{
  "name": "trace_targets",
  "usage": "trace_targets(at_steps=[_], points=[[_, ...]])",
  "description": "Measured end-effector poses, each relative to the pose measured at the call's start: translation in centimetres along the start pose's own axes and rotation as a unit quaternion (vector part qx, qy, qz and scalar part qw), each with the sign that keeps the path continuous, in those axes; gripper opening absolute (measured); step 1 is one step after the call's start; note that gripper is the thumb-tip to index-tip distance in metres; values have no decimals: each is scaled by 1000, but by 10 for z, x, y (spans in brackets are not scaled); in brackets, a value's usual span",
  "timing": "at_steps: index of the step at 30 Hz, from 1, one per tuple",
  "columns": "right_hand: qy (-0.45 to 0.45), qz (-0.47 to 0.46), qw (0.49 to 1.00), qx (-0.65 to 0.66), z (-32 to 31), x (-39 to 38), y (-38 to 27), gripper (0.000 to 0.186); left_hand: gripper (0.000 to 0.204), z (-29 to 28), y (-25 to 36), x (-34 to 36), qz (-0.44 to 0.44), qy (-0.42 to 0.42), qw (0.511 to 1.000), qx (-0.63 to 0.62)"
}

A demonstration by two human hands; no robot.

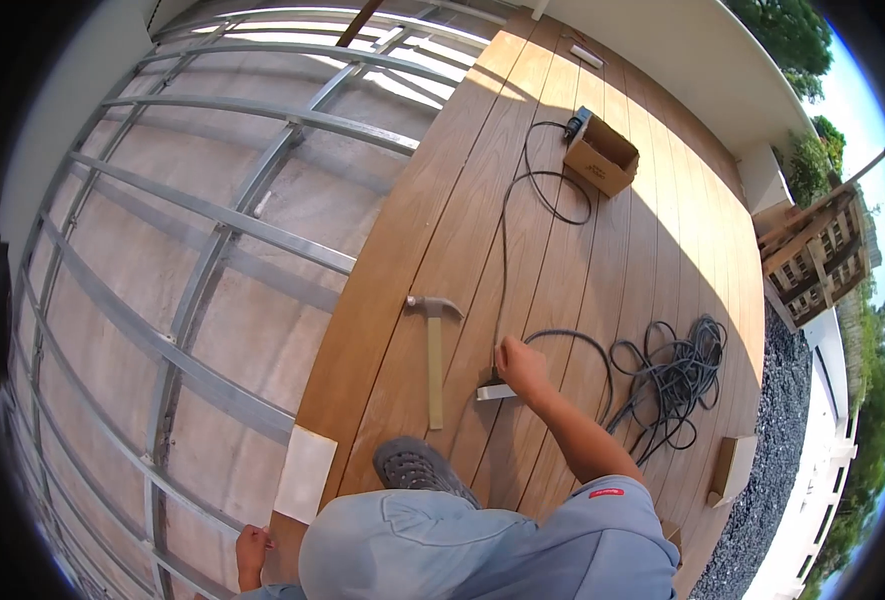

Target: The person installs decking boards by taking metal fasteners from a box, placing them along the board edges, hammering them into position, and fastening them to the metal frame using an electric drill.

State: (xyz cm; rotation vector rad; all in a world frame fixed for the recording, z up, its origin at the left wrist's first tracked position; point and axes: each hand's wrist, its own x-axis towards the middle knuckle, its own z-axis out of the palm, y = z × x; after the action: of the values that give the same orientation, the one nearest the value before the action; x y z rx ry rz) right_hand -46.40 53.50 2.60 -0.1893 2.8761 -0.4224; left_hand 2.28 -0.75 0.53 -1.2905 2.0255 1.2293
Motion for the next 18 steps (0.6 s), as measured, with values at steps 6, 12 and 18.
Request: trace_targets(at_steps=[6,12,18], points=[[97,-58,992,55,-35,-36,32,10,28,-19,-15,-47,37,43,998,24],[109,-123,986,18,-44,-41,43,13,28,25,-124,-50,-94,-17,995,-11],[75,-216,971,65,3,-28,-6,13,30,71,-89,-103,-153,123,980,5]])
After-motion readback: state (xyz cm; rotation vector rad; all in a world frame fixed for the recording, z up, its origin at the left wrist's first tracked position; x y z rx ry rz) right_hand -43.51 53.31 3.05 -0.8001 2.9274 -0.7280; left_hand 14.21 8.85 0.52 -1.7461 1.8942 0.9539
